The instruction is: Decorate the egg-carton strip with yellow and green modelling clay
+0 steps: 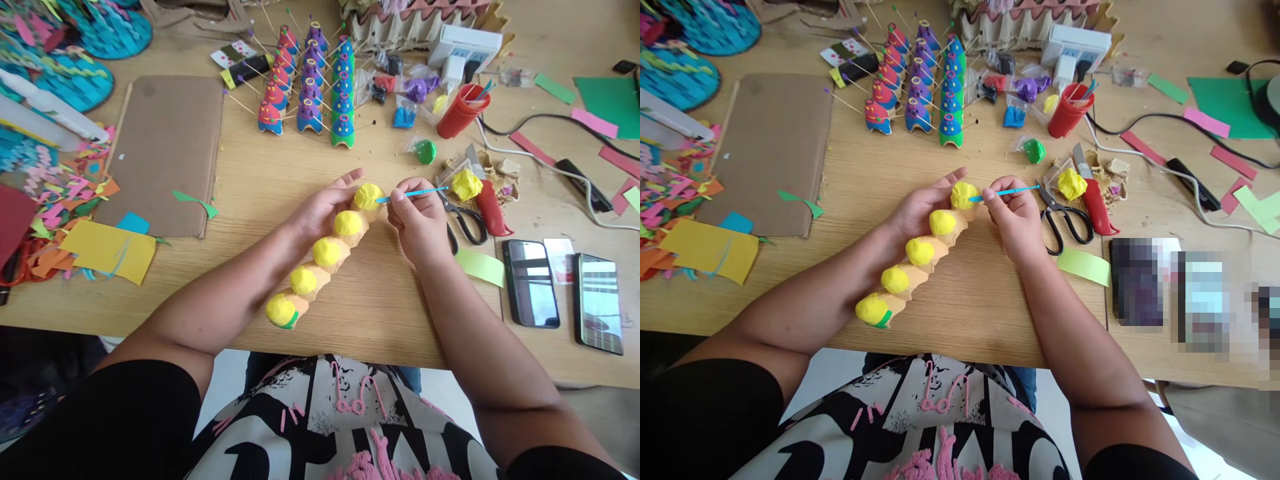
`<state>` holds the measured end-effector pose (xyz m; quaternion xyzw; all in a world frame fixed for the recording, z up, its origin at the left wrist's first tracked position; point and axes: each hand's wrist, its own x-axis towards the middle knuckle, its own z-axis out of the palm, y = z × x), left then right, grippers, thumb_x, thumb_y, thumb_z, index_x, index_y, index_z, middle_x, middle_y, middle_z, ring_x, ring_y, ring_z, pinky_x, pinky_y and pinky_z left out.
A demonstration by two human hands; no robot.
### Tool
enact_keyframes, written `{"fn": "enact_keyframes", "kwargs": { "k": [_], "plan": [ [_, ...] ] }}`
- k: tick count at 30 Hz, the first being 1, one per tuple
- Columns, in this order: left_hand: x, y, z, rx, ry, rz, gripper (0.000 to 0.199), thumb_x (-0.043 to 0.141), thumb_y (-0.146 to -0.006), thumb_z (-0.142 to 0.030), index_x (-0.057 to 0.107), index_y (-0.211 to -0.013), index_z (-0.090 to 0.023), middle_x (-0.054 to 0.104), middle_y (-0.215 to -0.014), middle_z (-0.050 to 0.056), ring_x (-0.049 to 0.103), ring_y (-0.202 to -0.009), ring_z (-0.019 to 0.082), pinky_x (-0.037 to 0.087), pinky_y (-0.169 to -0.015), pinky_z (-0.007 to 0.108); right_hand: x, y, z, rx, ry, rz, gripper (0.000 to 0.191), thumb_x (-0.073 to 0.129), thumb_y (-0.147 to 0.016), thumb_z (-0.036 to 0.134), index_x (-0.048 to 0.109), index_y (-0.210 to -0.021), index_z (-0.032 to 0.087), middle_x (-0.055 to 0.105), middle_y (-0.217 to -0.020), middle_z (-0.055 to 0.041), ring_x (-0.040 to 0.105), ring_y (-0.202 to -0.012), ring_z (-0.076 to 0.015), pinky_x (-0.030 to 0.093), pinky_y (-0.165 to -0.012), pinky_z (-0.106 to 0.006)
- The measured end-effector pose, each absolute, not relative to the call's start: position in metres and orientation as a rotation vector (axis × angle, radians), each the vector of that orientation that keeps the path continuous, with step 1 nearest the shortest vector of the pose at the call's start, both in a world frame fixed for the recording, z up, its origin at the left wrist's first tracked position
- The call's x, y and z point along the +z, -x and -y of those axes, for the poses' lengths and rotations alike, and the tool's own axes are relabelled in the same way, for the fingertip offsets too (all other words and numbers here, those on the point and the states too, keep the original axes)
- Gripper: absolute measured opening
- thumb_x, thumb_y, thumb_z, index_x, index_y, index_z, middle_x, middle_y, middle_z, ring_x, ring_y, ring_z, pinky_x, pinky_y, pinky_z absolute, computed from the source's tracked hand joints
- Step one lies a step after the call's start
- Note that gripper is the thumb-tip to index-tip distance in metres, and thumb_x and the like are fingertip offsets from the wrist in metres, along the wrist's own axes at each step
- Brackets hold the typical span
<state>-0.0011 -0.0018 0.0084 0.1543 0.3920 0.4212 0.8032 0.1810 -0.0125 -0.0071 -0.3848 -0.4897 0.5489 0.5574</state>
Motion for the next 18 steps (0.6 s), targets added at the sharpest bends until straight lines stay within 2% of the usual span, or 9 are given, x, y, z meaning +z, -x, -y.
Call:
{"fn": "enact_keyframes", "kwargs": {
  "k": [5,8,13,18],
  "plan": [
    [0.0094,0.0014,0.0032,0.908,-0.347,-0.820,0.064,0.070,-0.094,-0.021,0.060,-0.155,-0.035,0.083,-0.085,-0.001,0.082,-0.099,0.026,0.058,-0.078,0.029,-0.0078,-0.1822,0.0128,1.264,0.910,1.153,0.054,0.093,-0.076,0.065,0.057,-0.083,0.025,0.041,-0.063,0.0090,0.033,-0.053,-0.0067,0.023,-0.048,-0.024],
    [0.0122,0.0020,0.0042,0.892,-0.351,-0.830,0.065,0.069,-0.094,-0.021,0.058,-0.157,-0.032,0.083,-0.087,0.000,0.082,-0.098,0.025,0.057,-0.075,0.028,-0.0084,-0.1828,0.0130,1.224,0.939,1.184,0.053,0.093,-0.076,0.064,0.059,-0.083,0.024,0.045,-0.067,0.0077,0.035,-0.057,-0.0071,0.025,-0.050,-0.025],
    [0.0154,0.0043,0.0050,0.827,-0.358,-0.821,0.068,0.067,-0.096,-0.024,0.052,-0.162,-0.037,0.085,-0.095,0.002,0.083,-0.096,0.028,0.059,-0.073,0.030,-0.0066,-0.1832,0.0135,1.163,0.985,1.256,0.053,0.092,-0.077,0.067,0.062,-0.085,0.024,0.051,-0.073,0.0058,0.043,-0.064,-0.0080,0.034,-0.056,-0.025],
    [0.0170,0.0052,0.0060,0.802,-0.349,-0.808,0.069,0.069,-0.097,-0.029,0.051,-0.162,-0.040,0.085,-0.094,0.003,0.083,-0.092,0.029,0.059,-0.068,0.031,-0.0021,-0.1821,0.0156,1.042,0.985,1.357,0.051,0.087,-0.081,0.069,0.063,-0.086,0.024,0.054,-0.074,0.0047,0.045,-0.065,-0.0083,0.037,-0.058,-0.025]
  ]
}}
